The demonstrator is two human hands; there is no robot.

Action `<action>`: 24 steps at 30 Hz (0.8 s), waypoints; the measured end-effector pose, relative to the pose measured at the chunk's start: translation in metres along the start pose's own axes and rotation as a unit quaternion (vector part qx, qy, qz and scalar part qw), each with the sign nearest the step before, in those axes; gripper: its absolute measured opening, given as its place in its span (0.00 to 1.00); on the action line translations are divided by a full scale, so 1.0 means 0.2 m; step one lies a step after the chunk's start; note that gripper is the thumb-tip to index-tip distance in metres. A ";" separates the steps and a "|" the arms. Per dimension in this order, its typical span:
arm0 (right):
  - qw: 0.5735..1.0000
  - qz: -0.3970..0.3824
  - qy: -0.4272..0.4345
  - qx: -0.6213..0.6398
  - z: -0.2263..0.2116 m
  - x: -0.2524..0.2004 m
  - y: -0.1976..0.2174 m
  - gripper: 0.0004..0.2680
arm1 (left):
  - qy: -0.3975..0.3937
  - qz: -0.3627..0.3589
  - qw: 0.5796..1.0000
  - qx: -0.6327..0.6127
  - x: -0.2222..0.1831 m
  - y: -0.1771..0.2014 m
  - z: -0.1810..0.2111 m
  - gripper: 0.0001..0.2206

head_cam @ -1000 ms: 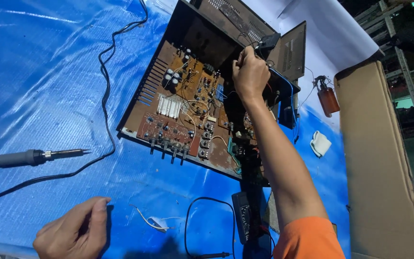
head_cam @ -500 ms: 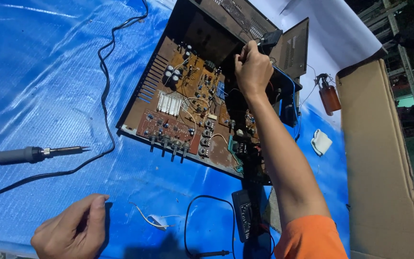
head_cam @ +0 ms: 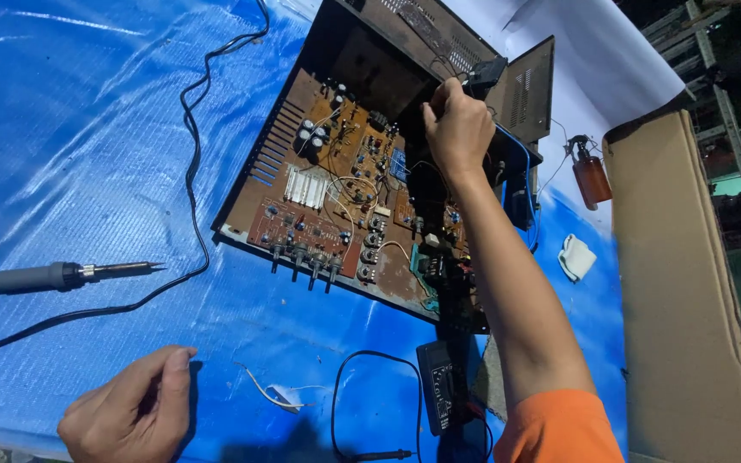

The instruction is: Using a multimeter to probe and check components on an open electronic circuit board.

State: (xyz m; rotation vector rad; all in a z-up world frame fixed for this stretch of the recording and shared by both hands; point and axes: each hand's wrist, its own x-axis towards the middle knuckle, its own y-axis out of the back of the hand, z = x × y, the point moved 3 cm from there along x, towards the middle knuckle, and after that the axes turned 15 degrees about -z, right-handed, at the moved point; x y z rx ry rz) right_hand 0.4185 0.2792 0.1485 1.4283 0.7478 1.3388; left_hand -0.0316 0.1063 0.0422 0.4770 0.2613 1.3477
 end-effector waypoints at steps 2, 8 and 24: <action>1.000 0.001 0.009 -0.004 -0.01 -0.01 0.01 0.07 | 0.003 -0.002 1.000 -0.005 0.00 0.00 -0.01 0.01; 0.998 0.034 0.045 -0.020 -0.06 -0.04 0.09 0.05 | 0.013 -0.010 1.000 -0.011 0.01 0.01 0.01 0.01; 0.837 -0.405 0.251 0.268 -0.87 -1.12 0.63 0.16 | 0.009 0.004 1.000 -0.023 0.00 0.01 0.01 0.01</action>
